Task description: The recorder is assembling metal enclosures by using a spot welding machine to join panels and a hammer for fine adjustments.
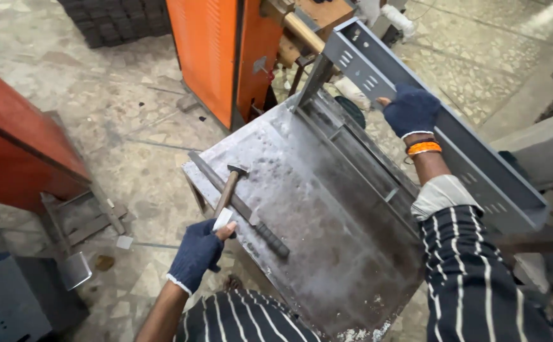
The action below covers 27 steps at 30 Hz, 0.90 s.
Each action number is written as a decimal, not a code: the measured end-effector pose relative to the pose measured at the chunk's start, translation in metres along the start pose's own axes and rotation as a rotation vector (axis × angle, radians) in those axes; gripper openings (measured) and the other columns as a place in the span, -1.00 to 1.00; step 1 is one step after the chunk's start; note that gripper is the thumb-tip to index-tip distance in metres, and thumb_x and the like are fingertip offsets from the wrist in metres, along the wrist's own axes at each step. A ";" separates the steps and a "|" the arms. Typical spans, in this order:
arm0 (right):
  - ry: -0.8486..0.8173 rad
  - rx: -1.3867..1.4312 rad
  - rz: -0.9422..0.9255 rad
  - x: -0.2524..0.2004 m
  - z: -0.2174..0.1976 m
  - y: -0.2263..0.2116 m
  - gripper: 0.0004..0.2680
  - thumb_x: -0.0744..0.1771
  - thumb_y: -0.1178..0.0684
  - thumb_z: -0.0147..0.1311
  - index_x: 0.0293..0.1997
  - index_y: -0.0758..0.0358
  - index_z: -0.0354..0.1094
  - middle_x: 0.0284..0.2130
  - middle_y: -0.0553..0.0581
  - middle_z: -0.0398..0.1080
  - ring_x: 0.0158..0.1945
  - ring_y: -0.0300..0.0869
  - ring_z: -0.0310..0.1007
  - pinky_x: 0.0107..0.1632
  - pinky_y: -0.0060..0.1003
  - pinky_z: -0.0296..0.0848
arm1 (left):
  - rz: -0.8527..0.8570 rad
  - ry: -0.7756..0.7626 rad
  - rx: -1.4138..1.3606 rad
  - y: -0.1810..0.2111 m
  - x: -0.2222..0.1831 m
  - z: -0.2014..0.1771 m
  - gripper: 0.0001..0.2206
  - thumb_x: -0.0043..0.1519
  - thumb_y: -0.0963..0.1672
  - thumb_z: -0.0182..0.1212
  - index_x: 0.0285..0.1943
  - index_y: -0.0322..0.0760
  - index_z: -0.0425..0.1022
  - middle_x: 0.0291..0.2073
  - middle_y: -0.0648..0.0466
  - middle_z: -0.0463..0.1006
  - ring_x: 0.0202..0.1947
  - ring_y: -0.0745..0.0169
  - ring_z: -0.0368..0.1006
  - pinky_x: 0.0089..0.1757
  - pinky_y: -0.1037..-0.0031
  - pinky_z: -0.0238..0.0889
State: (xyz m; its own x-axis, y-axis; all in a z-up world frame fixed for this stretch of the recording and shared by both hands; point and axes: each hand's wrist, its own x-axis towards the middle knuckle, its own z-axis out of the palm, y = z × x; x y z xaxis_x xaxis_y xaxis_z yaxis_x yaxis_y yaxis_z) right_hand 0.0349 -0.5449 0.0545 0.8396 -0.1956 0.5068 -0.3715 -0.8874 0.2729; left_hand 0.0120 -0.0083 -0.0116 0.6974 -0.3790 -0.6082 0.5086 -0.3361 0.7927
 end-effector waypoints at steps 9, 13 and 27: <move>0.048 0.254 -0.060 0.003 -0.002 0.006 -0.64 0.24 -0.16 0.39 0.01 0.22 0.48 -0.18 0.36 0.51 -0.11 0.23 0.49 -0.12 0.09 0.44 | 0.082 0.033 0.031 0.007 0.006 -0.008 -0.62 0.16 0.07 0.29 -0.35 -0.36 0.62 -0.76 0.15 0.22 -0.76 0.35 0.20 -0.67 0.41 0.18; 0.155 0.162 -0.085 0.011 -0.043 -0.037 -0.61 0.14 -0.10 0.44 -0.05 0.22 0.47 -0.20 0.34 0.49 -0.12 0.22 0.46 -0.12 0.06 0.42 | 0.061 0.043 0.005 0.003 0.001 -0.013 -0.63 0.16 0.06 0.31 -0.34 -0.37 0.61 -0.76 0.15 0.22 -0.76 0.34 0.18 -0.67 0.42 0.16; -0.863 1.509 -0.482 -0.113 -0.101 -0.459 -0.73 0.36 -0.15 0.08 -0.10 0.29 0.52 -0.26 0.25 0.57 -0.15 -0.04 0.57 -0.04 -0.20 0.49 | 0.289 0.158 0.140 -0.065 -0.060 -0.096 -0.69 0.24 0.00 0.20 -0.25 -0.33 0.65 -0.50 0.07 0.57 -0.45 0.25 0.53 -0.31 0.38 0.39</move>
State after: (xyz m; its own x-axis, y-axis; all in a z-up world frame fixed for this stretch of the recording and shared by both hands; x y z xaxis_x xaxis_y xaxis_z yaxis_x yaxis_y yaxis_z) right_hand 0.0708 -0.0729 -0.0453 0.8841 0.4655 -0.0414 0.1712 -0.4050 -0.8982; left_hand -0.0145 0.1192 -0.0225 0.8773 -0.3419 -0.3370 0.2122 -0.3535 0.9111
